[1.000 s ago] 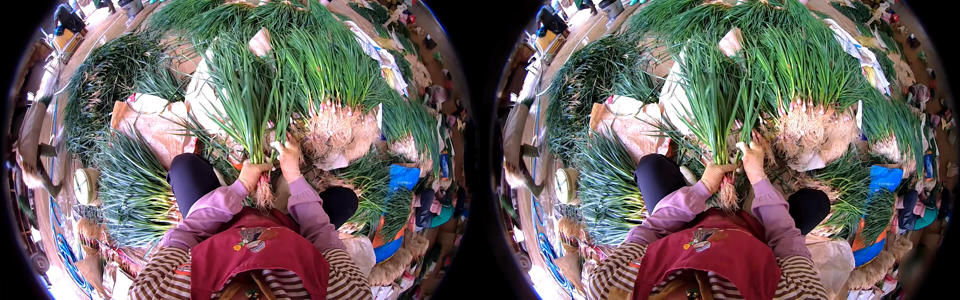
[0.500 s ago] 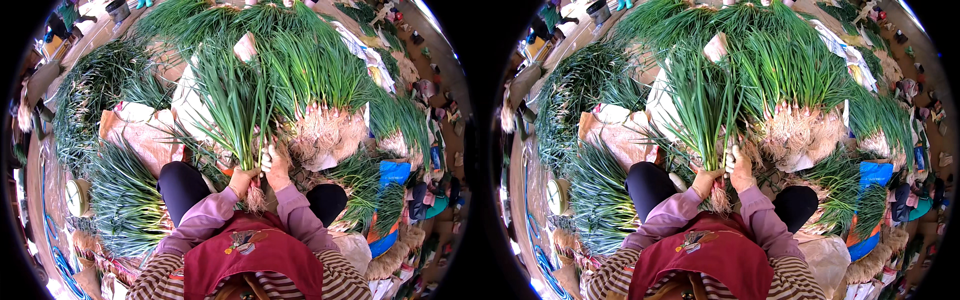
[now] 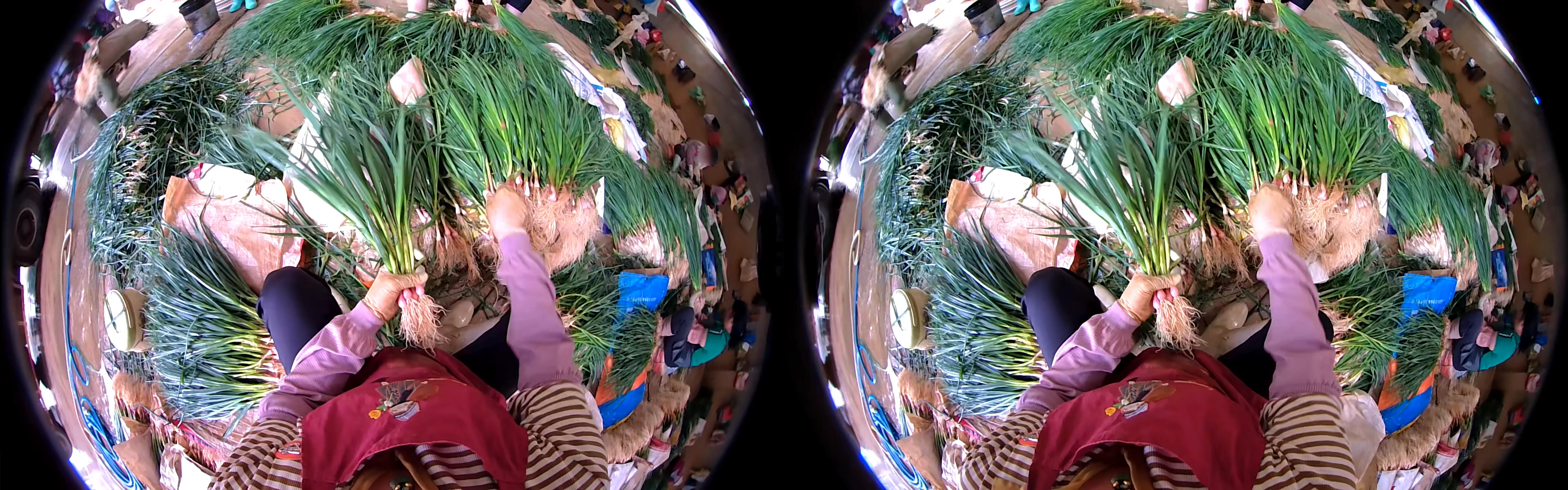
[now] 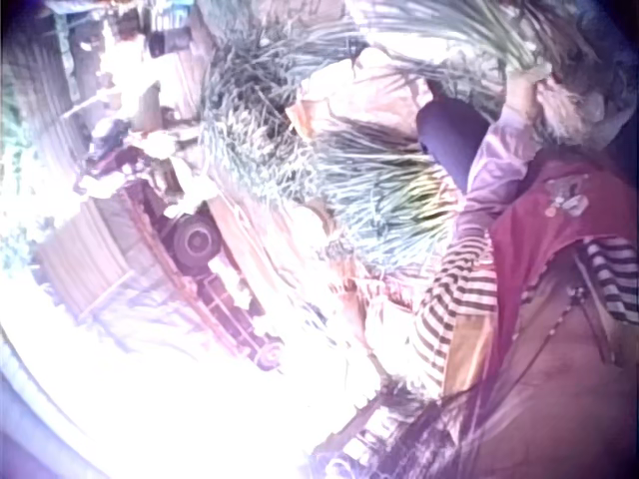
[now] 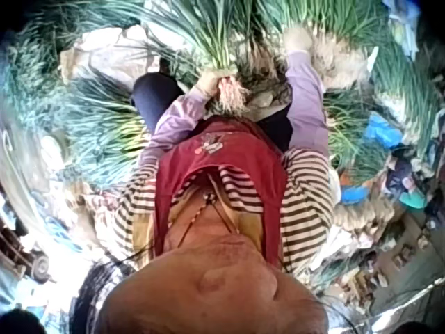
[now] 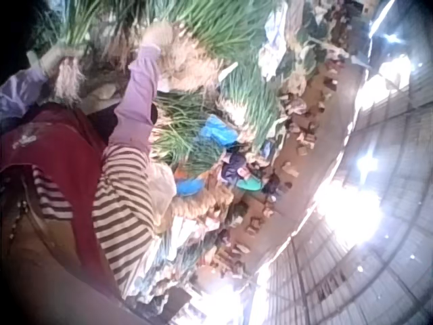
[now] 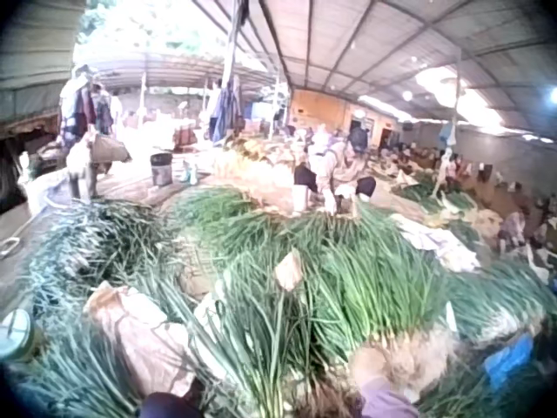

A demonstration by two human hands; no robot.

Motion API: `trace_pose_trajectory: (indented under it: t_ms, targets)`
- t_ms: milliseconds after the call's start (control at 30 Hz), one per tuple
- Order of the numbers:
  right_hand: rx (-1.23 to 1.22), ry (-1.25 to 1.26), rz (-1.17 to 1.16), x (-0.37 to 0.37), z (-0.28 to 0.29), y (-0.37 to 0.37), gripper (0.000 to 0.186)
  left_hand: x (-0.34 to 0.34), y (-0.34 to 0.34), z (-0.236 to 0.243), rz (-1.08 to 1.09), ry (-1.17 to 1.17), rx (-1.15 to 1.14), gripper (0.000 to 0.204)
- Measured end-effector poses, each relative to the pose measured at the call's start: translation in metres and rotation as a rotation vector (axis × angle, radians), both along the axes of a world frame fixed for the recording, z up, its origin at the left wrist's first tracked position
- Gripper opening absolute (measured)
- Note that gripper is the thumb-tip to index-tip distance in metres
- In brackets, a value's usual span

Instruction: The person sorts scallions by hand, removing outer leaves and bundling them before wrapping the stacks in paper.

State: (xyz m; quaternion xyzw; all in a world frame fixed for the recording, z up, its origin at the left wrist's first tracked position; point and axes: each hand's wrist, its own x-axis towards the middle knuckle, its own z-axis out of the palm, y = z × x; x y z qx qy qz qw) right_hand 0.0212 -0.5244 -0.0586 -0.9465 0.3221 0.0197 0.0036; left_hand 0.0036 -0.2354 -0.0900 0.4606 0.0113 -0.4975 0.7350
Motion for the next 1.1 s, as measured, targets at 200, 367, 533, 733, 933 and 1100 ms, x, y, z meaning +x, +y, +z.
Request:
trace_pose_trajectory:
  t_ms: [200,367,533,733,933,1100]
  targets:
    - [0.117,-0.15,0.117,0.01,-0.012,-0.019,0.016,0.006,-0.001,-0.014,0.028,0.07,-0.089,0.009]
    - [0.855,-0.34,-0.286,-0.047,-0.001,0.051,0.019,0.004,-0.01,-0.021,0.047,0.128,-0.068,0.007]
    - [1.092,-0.299,0.102,-0.109,-0.019,0.123,0.013,-0.002,-0.019,-0.017,0.048,0.157,0.087,0.016]
    - [0.653,-0.332,0.116,-0.079,-0.009,0.115,0.036,-0.004,-0.016,-0.023,0.014,-0.065,0.184,0.028]
    - [0.043,-0.117,0.71,-0.056,-0.021,0.125,0.017,-0.004,-0.016,-0.018,0.029,-0.12,0.22,0.031]
    - [0.137,-0.545,0.354,-0.067,-0.036,0.093,0.017,-0.002,-0.006,-0.009,0.096,-0.003,0.096,0.026]
